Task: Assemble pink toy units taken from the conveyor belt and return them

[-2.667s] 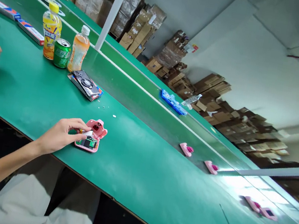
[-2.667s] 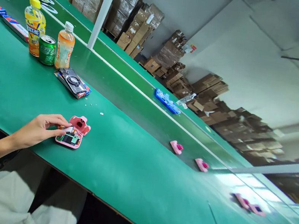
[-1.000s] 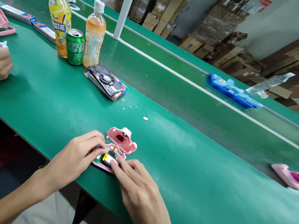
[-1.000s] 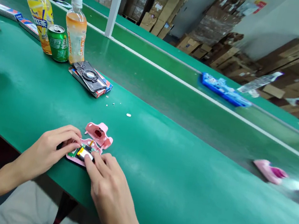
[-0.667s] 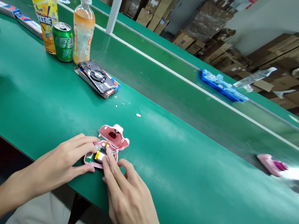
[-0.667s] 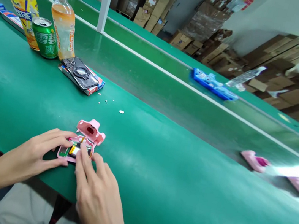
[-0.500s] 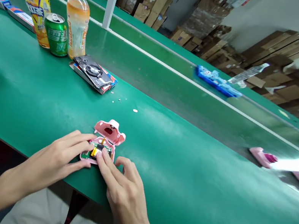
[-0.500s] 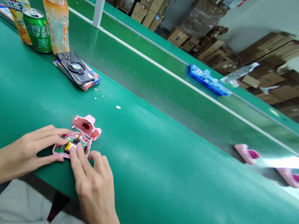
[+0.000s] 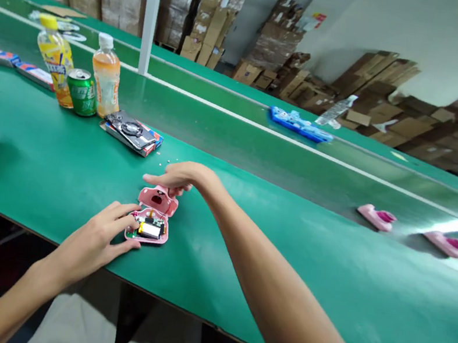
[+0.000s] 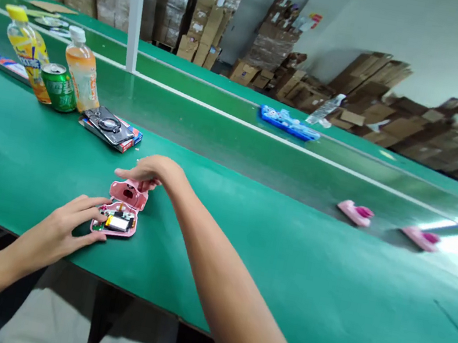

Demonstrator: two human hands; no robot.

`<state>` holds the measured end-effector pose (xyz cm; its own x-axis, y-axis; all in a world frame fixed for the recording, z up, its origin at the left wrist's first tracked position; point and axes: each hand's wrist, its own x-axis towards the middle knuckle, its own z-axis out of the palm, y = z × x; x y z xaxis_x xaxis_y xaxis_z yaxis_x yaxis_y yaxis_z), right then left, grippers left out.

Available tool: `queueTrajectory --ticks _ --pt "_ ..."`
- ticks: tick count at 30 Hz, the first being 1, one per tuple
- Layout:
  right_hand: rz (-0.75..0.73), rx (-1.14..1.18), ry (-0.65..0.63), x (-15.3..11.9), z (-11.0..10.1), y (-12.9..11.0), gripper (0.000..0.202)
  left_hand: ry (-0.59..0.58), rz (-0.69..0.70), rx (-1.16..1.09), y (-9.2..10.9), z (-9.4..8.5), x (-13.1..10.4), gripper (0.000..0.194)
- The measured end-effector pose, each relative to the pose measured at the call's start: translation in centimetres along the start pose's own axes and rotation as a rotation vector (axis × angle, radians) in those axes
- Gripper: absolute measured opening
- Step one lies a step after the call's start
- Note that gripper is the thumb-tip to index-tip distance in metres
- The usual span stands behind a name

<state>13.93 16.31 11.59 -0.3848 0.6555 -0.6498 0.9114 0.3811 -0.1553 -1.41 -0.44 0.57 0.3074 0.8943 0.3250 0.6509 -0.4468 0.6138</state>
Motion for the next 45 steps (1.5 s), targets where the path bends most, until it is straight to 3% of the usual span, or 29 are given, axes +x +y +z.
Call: queueTrajectory --ticks 2,4,7,10,14,18,22,24,26,29,31,32,36,42,45 --pt "0.029 -0.036 -0.119 1.3 -1.6 -2.1 0.054 0.000 -0.016 0.000 0.1 0.0 0.1 0.009" --pt "0.016 -0.045 -0.117 1.3 -2.1 -3.6 0.049 -0.014 -0.023 -0.022 0.2 0.0 0.2 0.011" --pt "-0.034 -0.071 -0.082 -0.3 -2.1 -3.9 0.041 0.010 -0.038 -0.105 0.2 -0.2 0.2 0.015" --pt "-0.208 -0.130 0.054 -2.8 -2.4 -2.9 0.037 0.091 -0.148 -0.315 -0.1 -0.4 0.2 0.035" --pt "-0.530 -0.057 0.286 -6.2 -2.5 -1.9 0.022 0.344 -0.227 -0.723 -0.3 -1.1 0.7 0.059" --pt "-0.742 0.054 0.491 -9.2 -2.0 -2.3 0.013 0.550 -0.166 -1.003 0.8 -1.8 2.5 0.057" --pt "-0.837 0.063 0.511 -11.0 -2.1 -3.1 0.016 0.565 -0.117 -1.219 2.6 -2.5 4.4 0.050" --pt "-0.843 0.051 0.464 -11.3 -2.4 -3.2 0.018 0.541 -0.087 -1.262 3.4 -2.8 5.0 0.046" --pt "-0.837 0.083 0.511 -11.3 -2.3 -3.1 0.018 0.525 -0.055 -1.290 4.0 -2.9 5.2 0.044" --pt "-0.711 0.163 0.910 -11.2 -0.4 -2.7 0.012 0.553 -0.049 -1.318 4.6 -2.8 5.4 0.045" --pt "-0.576 0.157 1.169 -11.2 1.9 -2.6 0.032 0.609 -0.079 -1.327 5.0 -2.4 5.5 0.045" --pt "-0.526 0.144 1.231 -11.1 3.3 -2.5 0.042 0.632 -0.096 -1.328 5.1 -2.2 5.5 0.045" --pt "-0.428 0.243 1.205 -10.5 7.4 -2.7 0.041 0.631 -0.132 -1.328 5.7 -1.1 5.7 0.044" --pt "-0.388 0.913 1.064 -8.7 9.0 -3.9 0.029 0.718 -0.194 -1.213 5.6 0.5 6.2 0.044" --pt "-0.349 1.180 1.067 -7.7 10.1 -4.1 0.030 0.717 -0.186 -1.149 5.5 1.2 6.5 0.044"
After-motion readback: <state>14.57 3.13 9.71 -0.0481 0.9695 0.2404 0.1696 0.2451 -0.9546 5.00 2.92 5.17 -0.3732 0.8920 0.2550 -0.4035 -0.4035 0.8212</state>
